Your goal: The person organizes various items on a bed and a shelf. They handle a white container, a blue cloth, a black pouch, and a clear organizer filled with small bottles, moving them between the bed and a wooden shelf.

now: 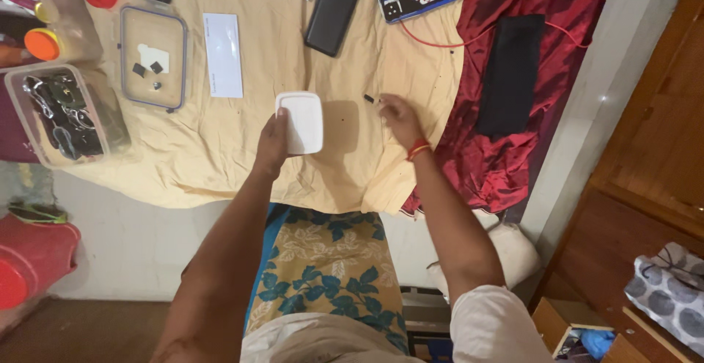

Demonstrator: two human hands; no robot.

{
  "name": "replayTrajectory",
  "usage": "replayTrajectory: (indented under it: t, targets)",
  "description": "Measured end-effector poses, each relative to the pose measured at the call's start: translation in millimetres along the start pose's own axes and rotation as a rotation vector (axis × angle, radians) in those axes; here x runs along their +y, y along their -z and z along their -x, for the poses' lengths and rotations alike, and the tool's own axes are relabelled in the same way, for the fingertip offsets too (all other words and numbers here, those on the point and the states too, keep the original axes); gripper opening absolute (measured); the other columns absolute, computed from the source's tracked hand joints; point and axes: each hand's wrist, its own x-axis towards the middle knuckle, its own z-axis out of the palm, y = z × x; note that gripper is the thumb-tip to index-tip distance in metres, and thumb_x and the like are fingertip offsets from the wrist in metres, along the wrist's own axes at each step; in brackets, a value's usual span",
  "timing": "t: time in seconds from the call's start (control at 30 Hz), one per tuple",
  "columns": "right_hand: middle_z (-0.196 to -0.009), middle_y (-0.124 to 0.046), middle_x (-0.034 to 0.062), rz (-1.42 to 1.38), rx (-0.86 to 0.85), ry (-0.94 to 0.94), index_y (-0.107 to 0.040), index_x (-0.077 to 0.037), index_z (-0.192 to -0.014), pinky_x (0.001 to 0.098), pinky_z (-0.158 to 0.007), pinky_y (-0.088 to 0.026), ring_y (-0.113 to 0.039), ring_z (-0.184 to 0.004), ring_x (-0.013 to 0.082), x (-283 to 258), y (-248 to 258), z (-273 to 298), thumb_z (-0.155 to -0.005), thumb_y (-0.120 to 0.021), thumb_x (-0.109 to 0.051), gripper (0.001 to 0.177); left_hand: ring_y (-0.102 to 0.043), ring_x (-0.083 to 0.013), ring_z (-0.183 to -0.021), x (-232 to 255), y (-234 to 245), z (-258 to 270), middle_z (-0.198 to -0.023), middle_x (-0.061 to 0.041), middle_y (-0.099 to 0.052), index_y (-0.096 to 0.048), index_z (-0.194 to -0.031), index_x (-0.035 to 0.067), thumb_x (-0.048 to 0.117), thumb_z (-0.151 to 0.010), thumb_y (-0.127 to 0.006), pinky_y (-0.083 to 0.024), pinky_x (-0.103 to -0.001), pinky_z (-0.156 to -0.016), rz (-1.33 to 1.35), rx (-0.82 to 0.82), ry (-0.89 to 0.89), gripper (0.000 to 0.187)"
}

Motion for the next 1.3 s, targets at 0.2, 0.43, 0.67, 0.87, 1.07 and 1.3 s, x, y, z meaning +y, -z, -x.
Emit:
replayTrajectory:
  t: [0.2, 0.43, 0.67, 0.87, 1.07, 1.3]
  targets:
    - [-0.120, -0.065, -0.0017, -0.169, -0.175, -0.149, -0.045, -0.015, -0.146, 0.0276, -0.079, -0.056, -0.065, -0.103, 0.0104, -54.5, -110.6, 48.1, -0.101, -0.060, -0.029, 0.050, -0.070, -0.0221, -0.085, 14.6, -28.8, 3.1, -0.107, -0.014, -0.069, -0.055, -0.142, 0.005, 0.058, -0.101, -0.042, -0.062, -0.036, -0.063, -0.034, -0.068, 0.065, 0.068]
    - [-0.114, -0.069, 0.0068, 0.007, -0.021, -0.105, -0.048, -0.008, -0.146, 0.0287, -0.069, -0.061, -0.069, -0.093, 0.0129, -92.9, -133.4, 61.7, -0.105, -0.052, -0.034, 0.049, -0.073, -0.0206, -0.090, 15.3, -37.2, 0.4, -0.109, -0.012, -0.069, -0.054, -0.139, 0.002, 0.053, -0.101, -0.047, -0.066, -0.036, -0.066, 0.022, -0.124, 0.048, 0.064]
    - [-0.115, -0.068, 0.0078, -0.018, -0.060, -0.075, -0.048, -0.006, -0.145, 0.0286, -0.070, -0.061, -0.069, -0.096, 0.0134, -89.7, -132.9, 59.0, -0.105, -0.053, -0.032, 0.048, -0.073, -0.0209, -0.091, 4.4, -26.6, -11.5, -0.112, -0.013, -0.071, -0.057, -0.139, 0.001, 0.047, -0.102, -0.055, -0.065, -0.033, -0.067, 0.011, -0.173, 0.035, 0.059]
    - [-0.125, -0.069, 0.0108, 0.095, -0.039, 0.052, -0.041, -0.006, -0.153, 0.0311, -0.080, -0.062, -0.069, -0.105, 0.0158, -99.9, -135.3, 51.5, -0.105, -0.053, -0.033, 0.056, -0.063, -0.0256, -0.098, 12.6, -35.3, -22.5, -0.110, -0.018, -0.070, -0.063, -0.130, -0.003, 0.051, -0.109, -0.043, -0.052, -0.035, -0.087, -0.056, 0.008, -0.118, 0.060]
    - [-0.127, -0.070, 0.0126, 0.153, -0.092, -0.007, -0.040, -0.008, -0.155, 0.0317, -0.084, -0.060, -0.070, -0.104, 0.0180, -121.6, -149.1, 42.5, -0.105, -0.053, -0.034, 0.057, -0.066, -0.0271, -0.103, 35.6, -26.1, -30.3, -0.113, -0.018, -0.071, -0.065, -0.125, 0.001, 0.047, -0.108, -0.036, -0.049, -0.036, -0.095, -0.154, 0.149, -0.247, 0.058]
    - [-0.132, -0.069, 0.0149, 0.252, -0.154, -0.002, -0.046, -0.006, -0.149, 0.0349, -0.098, -0.053, -0.068, -0.117, 0.0225, -140.1, -166.7, 29.4, -0.107, -0.050, -0.037, 0.052, -0.064, -0.0250, -0.103, 47.3, -3.5, -31.1, -0.112, -0.017, -0.070, -0.065, -0.124, 0.001, 0.043, -0.107, -0.042, -0.048, -0.036, -0.094, -0.061, 0.232, -0.333, 0.051]
